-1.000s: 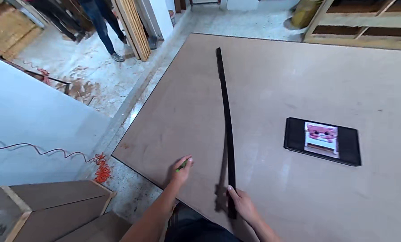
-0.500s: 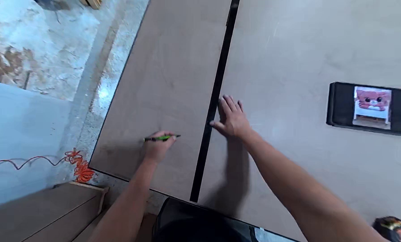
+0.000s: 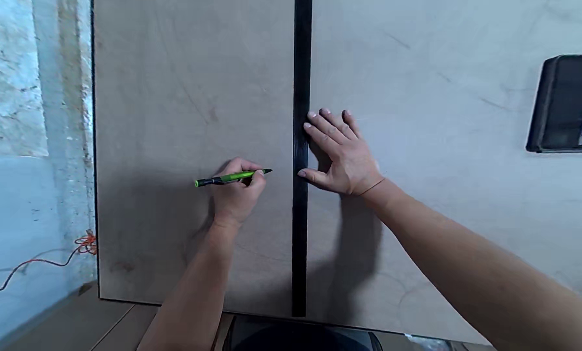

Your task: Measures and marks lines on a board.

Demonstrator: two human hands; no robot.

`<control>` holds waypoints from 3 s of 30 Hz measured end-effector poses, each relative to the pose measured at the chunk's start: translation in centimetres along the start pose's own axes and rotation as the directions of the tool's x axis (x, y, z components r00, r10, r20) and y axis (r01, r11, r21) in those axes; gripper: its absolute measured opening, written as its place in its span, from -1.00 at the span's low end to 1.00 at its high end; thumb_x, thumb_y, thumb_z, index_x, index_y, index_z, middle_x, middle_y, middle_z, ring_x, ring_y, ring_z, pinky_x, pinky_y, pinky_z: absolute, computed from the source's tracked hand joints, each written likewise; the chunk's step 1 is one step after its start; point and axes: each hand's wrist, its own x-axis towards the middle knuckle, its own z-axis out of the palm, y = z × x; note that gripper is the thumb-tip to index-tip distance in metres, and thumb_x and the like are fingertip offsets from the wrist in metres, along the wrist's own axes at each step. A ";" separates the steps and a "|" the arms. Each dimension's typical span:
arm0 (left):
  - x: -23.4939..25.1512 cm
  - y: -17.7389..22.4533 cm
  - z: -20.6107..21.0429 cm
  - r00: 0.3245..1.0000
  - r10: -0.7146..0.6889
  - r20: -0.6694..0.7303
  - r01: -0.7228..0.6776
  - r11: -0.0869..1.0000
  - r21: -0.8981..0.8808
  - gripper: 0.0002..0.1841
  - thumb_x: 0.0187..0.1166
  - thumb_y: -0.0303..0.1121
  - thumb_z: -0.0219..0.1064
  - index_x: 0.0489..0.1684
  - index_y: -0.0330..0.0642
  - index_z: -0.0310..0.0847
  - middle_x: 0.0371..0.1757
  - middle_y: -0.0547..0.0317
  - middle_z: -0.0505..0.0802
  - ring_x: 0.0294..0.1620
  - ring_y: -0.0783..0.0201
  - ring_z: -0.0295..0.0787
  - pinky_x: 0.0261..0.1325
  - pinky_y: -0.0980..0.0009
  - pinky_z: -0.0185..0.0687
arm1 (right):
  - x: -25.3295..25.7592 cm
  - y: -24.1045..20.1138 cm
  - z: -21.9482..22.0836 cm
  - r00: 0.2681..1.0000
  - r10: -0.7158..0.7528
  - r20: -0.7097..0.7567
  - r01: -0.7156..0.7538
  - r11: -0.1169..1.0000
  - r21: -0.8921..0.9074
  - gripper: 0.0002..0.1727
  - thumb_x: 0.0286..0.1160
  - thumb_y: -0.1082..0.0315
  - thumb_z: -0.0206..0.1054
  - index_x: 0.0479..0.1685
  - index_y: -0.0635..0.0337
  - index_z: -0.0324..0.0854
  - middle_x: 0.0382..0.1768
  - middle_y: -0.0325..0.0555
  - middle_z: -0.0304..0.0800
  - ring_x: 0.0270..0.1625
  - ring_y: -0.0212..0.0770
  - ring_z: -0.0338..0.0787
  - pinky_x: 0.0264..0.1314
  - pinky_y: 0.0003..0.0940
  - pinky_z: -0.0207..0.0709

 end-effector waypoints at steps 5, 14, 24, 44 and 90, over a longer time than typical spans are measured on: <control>-0.2 0.1 0.2 1.000 0.004 -0.002 -0.004 0.999 -0.053 -0.89 0.44 -0.46 0.42 -0.16 -0.19 0.74 -0.37 0.31 0.88 -0.47 0.56 0.76 -0.42 0.63 0.68 | -0.1 0.3 -0.2 0.997 -0.051 0.056 0.049 0.998 0.024 0.08 0.37 -0.60 0.07 0.82 -0.07 0.31 0.85 -0.26 0.22 0.92 -0.04 0.06 0.92 0.28 -0.32; -0.2 -0.1 0.5 0.999 0.046 -0.007 -0.047 0.990 -0.129 -0.90 0.42 -0.53 0.43 -0.18 -0.25 0.74 -0.41 0.26 0.87 -0.50 0.53 0.73 -0.46 0.63 0.65 | 0.4 -0.8 -0.3 0.996 -0.014 0.083 0.015 1.000 -0.003 0.10 0.35 -0.70 -0.04 0.84 -0.18 0.29 0.87 -0.33 0.18 0.94 -0.01 -0.02 0.92 0.31 -0.37; -0.2 -0.1 0.7 0.996 0.085 -0.037 -0.088 0.991 -0.099 -0.92 0.42 -0.52 0.45 -0.22 -0.25 0.76 -0.48 0.31 0.82 -0.56 0.60 0.64 -0.51 0.69 0.56 | 1.7 -1.7 0.4 0.994 -0.053 0.095 0.056 0.998 -0.029 0.10 0.39 -0.68 -0.06 0.87 -0.16 0.23 0.88 -0.35 0.14 0.95 -0.05 -0.04 0.91 0.32 -0.39; -0.2 0.1 0.5 0.996 0.084 -0.024 -0.085 0.996 -0.027 -0.91 0.42 -0.47 0.45 -0.21 -0.24 0.78 -0.48 0.33 0.82 -0.56 0.64 0.63 -0.49 0.71 0.54 | -3.5 -7.8 2.6 0.997 0.014 -0.071 -0.008 0.997 0.078 -0.16 0.53 -0.42 0.21 0.64 -0.05 0.56 0.73 -0.25 0.45 0.82 -0.14 0.31 0.93 0.09 -0.05; -0.1 -0.3 0.7 0.995 0.087 -0.050 -0.089 0.996 -0.030 -0.93 0.46 -0.40 0.43 -0.24 -0.16 0.76 -0.45 0.34 0.83 -0.57 0.58 0.65 -0.51 0.64 0.57 | 0.9 -1.4 0.2 0.990 -0.085 0.112 0.097 0.990 -0.103 0.05 0.42 -0.65 -0.13 0.82 -0.18 0.29 0.86 -0.23 0.20 0.92 -0.06 0.05 0.92 0.19 -0.25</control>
